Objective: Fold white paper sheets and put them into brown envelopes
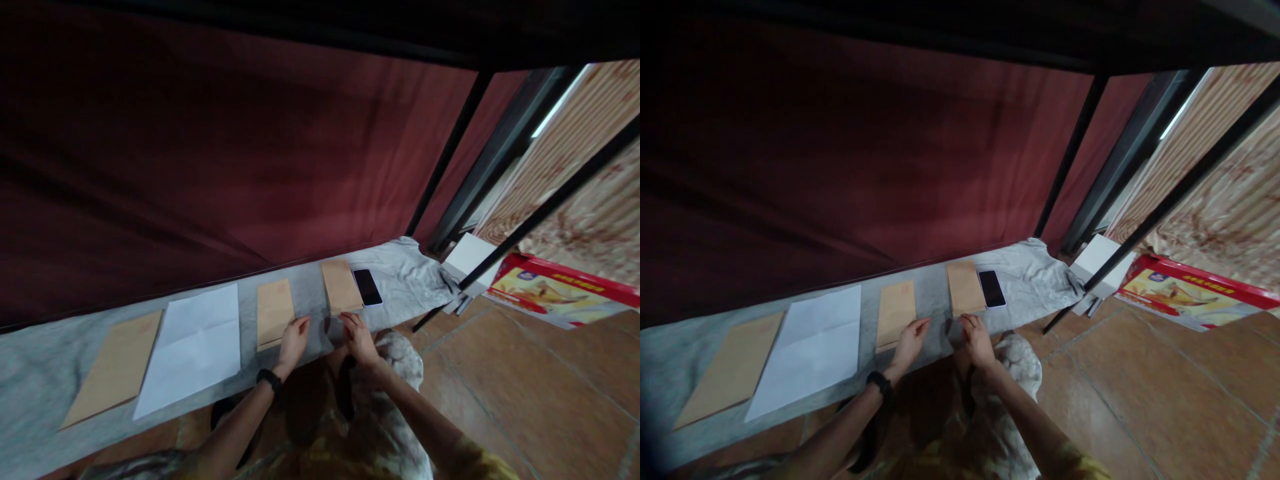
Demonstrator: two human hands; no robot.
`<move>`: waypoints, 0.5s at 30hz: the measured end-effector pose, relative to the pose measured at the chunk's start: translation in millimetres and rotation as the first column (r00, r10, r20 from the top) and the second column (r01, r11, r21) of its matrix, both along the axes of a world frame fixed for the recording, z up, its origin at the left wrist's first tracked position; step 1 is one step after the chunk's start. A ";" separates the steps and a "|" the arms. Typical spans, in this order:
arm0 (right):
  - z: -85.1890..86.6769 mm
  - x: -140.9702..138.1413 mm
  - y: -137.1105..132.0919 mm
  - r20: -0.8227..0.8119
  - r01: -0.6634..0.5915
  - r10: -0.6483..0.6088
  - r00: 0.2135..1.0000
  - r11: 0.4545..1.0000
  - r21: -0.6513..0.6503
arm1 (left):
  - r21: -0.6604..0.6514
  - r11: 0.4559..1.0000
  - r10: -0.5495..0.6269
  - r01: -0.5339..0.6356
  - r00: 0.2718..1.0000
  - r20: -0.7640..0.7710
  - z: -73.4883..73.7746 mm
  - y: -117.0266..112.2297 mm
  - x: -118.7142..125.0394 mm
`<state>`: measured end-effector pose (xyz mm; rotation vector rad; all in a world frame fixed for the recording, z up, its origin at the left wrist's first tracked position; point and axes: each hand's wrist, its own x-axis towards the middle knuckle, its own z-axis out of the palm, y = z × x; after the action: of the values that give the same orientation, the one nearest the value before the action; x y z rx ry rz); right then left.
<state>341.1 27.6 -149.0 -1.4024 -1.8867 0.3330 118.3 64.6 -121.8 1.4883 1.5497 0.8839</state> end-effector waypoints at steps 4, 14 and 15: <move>10.1 36.5 12.0 0.000 0.135 -0.135 0.991 0.991 0.016 | -0.223 0.974 0.055 -0.028 0.992 0.114 -3.8 29.2 46.8; 0.0 49.5 35.8 0.229 0.125 -0.121 0.966 0.992 -0.003 | -0.453 0.891 0.130 -0.041 0.977 0.167 -4.3 59.3 83.8; -2.3 47.5 36.2 0.242 0.117 -0.111 0.964 0.993 -0.010 | -0.458 0.888 0.130 -0.040 0.978 0.165 -5.0 60.8 84.4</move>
<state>388.6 63.8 -151.3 -1.6213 -1.9882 0.1327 202.7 125.5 -126.7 0.9774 1.5539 0.6330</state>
